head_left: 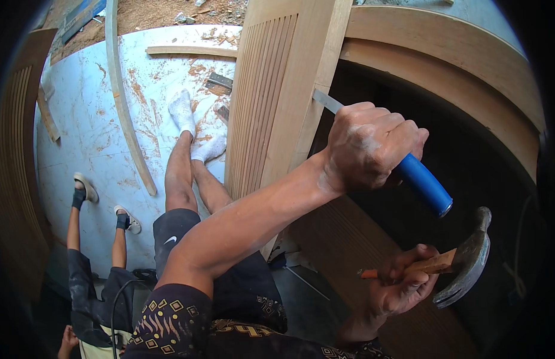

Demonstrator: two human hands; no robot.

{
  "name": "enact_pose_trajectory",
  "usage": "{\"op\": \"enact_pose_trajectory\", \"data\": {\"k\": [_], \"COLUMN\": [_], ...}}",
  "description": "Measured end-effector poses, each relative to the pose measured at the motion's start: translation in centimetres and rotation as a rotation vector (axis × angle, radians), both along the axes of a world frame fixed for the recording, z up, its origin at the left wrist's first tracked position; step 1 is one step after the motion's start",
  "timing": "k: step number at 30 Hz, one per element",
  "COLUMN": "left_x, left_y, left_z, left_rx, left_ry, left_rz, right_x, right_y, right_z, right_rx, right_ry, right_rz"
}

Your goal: The person uses a chisel and a hammer to carve out a section of a wooden frame, striking the chisel with the hammer to remove wood chips.

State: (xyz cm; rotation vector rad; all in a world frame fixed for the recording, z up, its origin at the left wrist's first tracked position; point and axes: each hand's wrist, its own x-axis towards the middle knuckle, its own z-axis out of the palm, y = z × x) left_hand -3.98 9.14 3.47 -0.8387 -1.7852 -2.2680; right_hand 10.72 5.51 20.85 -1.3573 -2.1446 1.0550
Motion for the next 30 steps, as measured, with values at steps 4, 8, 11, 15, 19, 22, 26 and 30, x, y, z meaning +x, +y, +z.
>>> {"op": "enact_pose_trajectory", "data": {"k": [4,8,11,15,19,22,26,30], "left_x": [-0.03,0.06,0.01,-0.07,-0.08,-0.02,0.11,0.01], "left_y": [-0.19,-0.45,-0.36,-0.27,-0.43,-0.41,-0.57,-0.59], "left_z": [0.16,0.02,0.1,0.19,0.28,0.39,0.17,0.13], "left_rx": [0.001,-0.028,-0.012,0.011,0.025,0.029,-0.001,-0.02], "left_ry": [0.008,0.027,0.019,0.009,0.003,-0.003,0.009,0.02], "left_rz": [0.003,-0.024,-0.004,0.015,-0.005,-0.002,-0.019,-0.022], "right_x": [0.62,0.71,0.71,0.54,0.27,0.42,0.08,0.61], "right_y": [0.18,0.12,0.06,-0.01,-0.27,-0.21,-0.32,-0.06], "right_z": [0.0,-0.04,-0.01,0.06,0.11,0.16,0.06,-0.05], "right_rx": [-0.004,-0.011,-0.009,-0.013,0.003,0.014,0.003,-0.013], "right_ry": [0.017,0.029,0.03,0.02,0.009,0.004,0.015,0.019], "right_rz": [-0.005,-0.017,-0.019,-0.025,-0.044,-0.043,-0.06,-0.044]}}
